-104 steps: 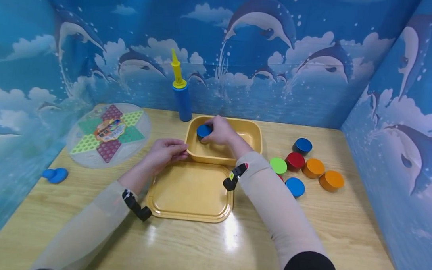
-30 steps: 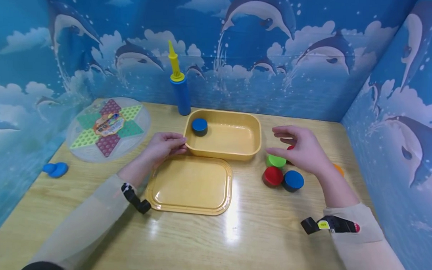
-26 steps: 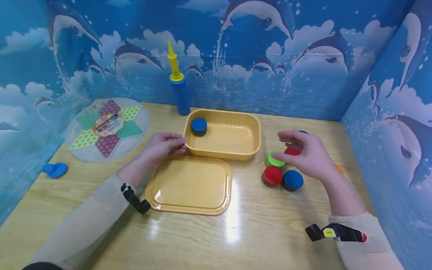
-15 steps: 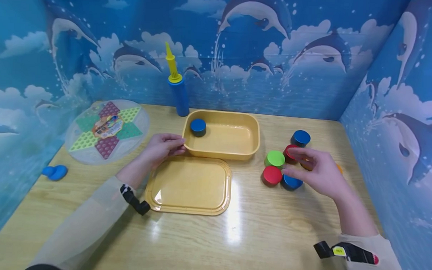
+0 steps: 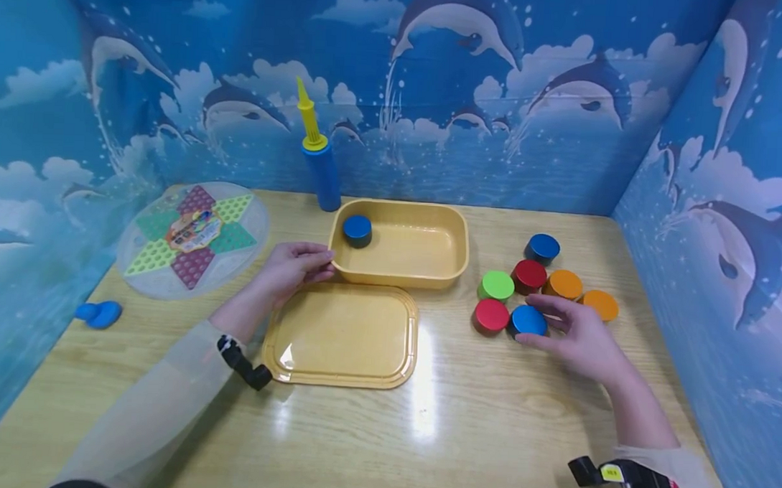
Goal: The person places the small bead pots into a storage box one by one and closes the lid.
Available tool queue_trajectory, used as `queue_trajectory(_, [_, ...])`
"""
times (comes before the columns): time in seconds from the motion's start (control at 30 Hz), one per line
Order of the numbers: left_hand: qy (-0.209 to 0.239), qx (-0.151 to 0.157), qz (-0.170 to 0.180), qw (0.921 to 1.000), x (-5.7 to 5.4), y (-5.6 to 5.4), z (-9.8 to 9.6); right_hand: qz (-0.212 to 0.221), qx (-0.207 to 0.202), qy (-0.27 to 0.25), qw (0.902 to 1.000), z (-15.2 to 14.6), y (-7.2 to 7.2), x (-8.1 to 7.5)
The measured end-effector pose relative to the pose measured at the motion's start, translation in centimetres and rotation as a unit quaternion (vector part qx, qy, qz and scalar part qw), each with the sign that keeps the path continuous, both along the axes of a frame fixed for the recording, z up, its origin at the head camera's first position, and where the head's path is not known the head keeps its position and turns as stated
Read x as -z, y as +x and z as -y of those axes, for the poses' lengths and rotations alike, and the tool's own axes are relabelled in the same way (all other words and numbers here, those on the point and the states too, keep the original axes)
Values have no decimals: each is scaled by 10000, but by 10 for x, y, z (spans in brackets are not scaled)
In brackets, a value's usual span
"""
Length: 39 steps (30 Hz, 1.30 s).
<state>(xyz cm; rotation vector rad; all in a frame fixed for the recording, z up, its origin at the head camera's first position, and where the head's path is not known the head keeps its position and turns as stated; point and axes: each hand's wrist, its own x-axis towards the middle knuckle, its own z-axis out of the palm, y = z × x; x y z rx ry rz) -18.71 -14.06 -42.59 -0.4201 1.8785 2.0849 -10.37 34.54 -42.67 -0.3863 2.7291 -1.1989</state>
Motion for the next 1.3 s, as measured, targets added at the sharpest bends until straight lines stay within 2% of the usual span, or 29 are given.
queue_trajectory(0.3, [16, -14, -21, 10000, 0, 1, -1, -123, 99, 227, 9996, -1, 4, 11])
queue_trajectory(0.57, [-10, -4, -26, 10000, 0, 1, -1, -142, 171, 242, 9995, -1, 7, 8])
queue_trajectory(0.83, [-36, 8, 10, 10000, 1, 0, -1, 29, 169, 199, 9997, -5, 3, -8])
queue_trajectory(0.93, [-84, 34, 21, 10000, 1, 0, 0, -51, 182, 159, 9997, -3, 2, -18])
queue_trajectory(1.3, [-128, 1, 66, 9999, 1, 0, -1, -229, 16, 75, 9997, 27, -11, -48])
